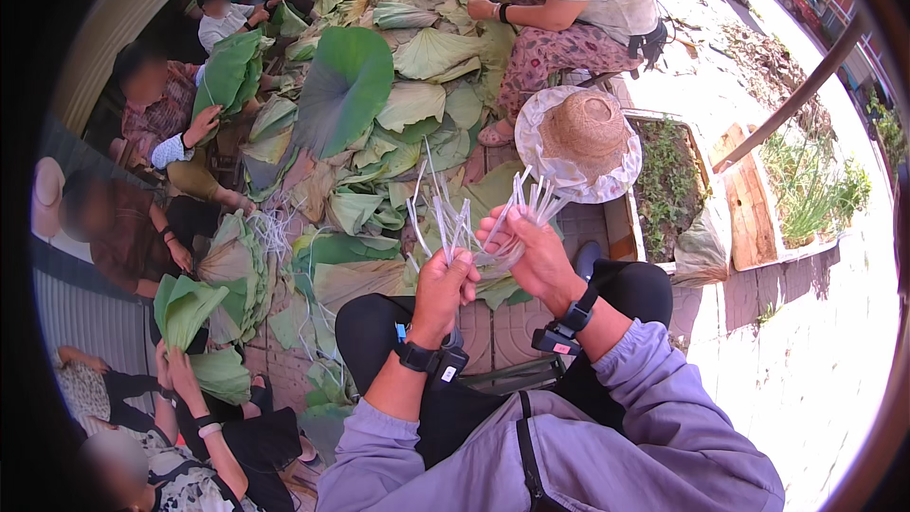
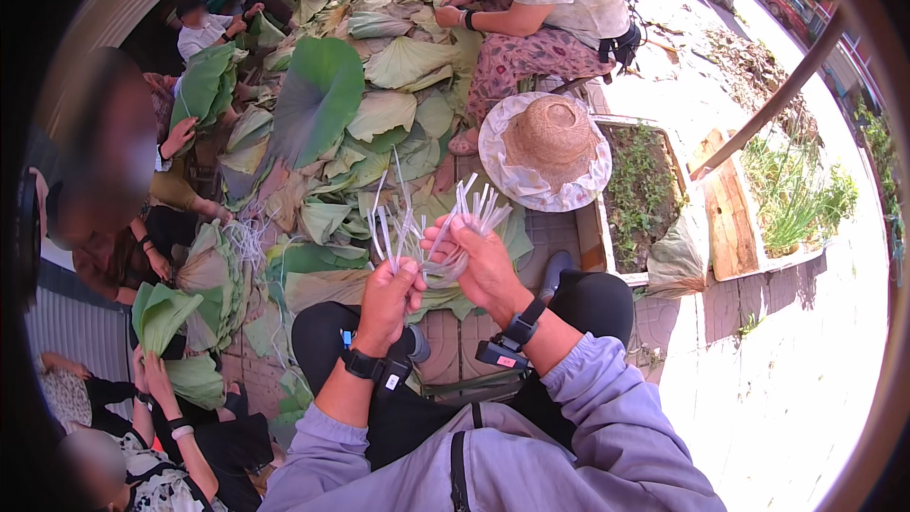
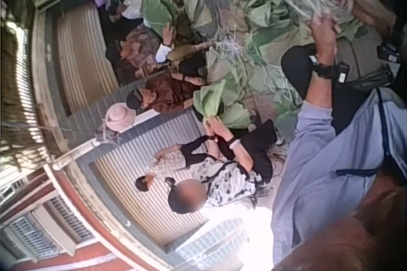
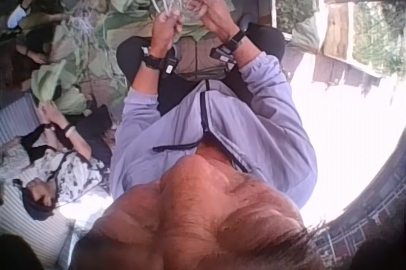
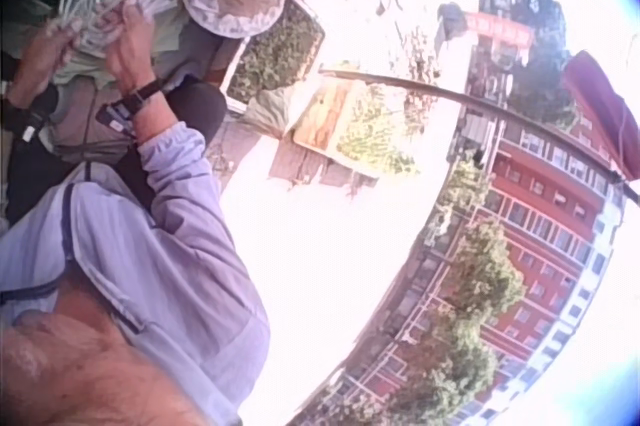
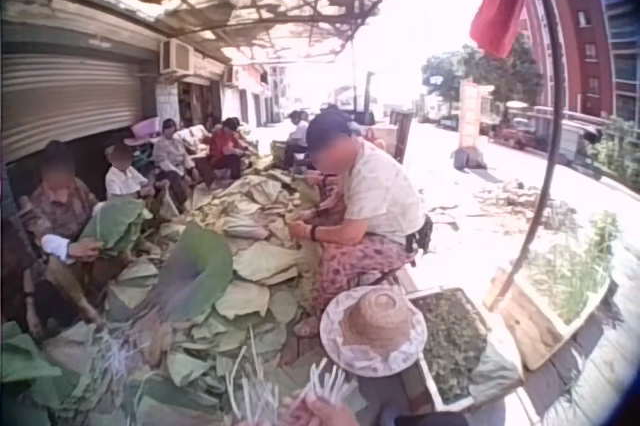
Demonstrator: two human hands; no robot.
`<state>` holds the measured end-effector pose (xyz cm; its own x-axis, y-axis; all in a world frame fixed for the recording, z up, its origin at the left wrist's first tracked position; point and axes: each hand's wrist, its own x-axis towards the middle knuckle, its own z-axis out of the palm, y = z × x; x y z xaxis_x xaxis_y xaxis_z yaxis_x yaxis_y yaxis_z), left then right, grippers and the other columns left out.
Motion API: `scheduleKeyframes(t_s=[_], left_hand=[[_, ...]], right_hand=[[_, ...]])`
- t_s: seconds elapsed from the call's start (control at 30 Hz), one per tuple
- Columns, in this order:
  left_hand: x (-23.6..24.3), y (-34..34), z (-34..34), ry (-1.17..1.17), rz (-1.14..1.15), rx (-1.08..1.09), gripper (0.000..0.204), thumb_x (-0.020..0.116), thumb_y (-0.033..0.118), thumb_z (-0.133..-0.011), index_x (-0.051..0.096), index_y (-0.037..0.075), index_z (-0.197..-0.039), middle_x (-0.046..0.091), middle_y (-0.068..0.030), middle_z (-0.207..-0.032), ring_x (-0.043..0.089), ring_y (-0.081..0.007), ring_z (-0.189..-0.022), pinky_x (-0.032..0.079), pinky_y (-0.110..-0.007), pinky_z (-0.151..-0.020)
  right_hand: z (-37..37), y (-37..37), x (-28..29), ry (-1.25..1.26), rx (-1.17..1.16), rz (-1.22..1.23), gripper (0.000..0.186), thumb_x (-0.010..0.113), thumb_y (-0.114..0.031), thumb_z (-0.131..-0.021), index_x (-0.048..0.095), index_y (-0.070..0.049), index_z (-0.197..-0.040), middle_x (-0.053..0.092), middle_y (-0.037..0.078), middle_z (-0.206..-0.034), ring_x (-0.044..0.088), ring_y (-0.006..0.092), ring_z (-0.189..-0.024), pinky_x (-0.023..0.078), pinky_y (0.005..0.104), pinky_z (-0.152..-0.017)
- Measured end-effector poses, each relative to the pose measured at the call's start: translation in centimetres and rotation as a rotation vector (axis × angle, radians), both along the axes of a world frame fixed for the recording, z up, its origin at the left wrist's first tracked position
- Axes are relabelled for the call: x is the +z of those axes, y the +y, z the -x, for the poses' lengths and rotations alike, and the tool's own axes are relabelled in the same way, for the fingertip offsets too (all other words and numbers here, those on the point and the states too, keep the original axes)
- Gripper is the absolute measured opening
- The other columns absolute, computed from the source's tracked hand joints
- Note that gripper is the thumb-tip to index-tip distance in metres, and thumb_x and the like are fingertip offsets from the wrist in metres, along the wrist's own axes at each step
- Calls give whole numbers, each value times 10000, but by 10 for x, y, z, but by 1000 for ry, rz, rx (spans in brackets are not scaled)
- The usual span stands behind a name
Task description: The person sits on the ground and ties large green leaves together using white plastic strips. They gather the leaves, wrap the strips around the bundle, and secure them by hand.
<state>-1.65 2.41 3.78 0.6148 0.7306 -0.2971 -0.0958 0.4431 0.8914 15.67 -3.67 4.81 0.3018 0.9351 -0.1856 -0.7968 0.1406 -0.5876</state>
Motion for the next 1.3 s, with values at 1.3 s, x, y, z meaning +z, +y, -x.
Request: scheduleKeyframes(t_s=[1.3], left_hand=[[-10, -1, -10, 302, -654, 93, 289, 533, 242, -1019, 624, -29, -976, 605, -185, -890, 595, -335, -809, 461, -404, -740]], right_hand=[[18, 0, -14, -480, 172, 189, 227, 636, -182, -996, 691, 3, -1114, 683, 14, -916, 589, 92, -777, 475, 264, -709]])
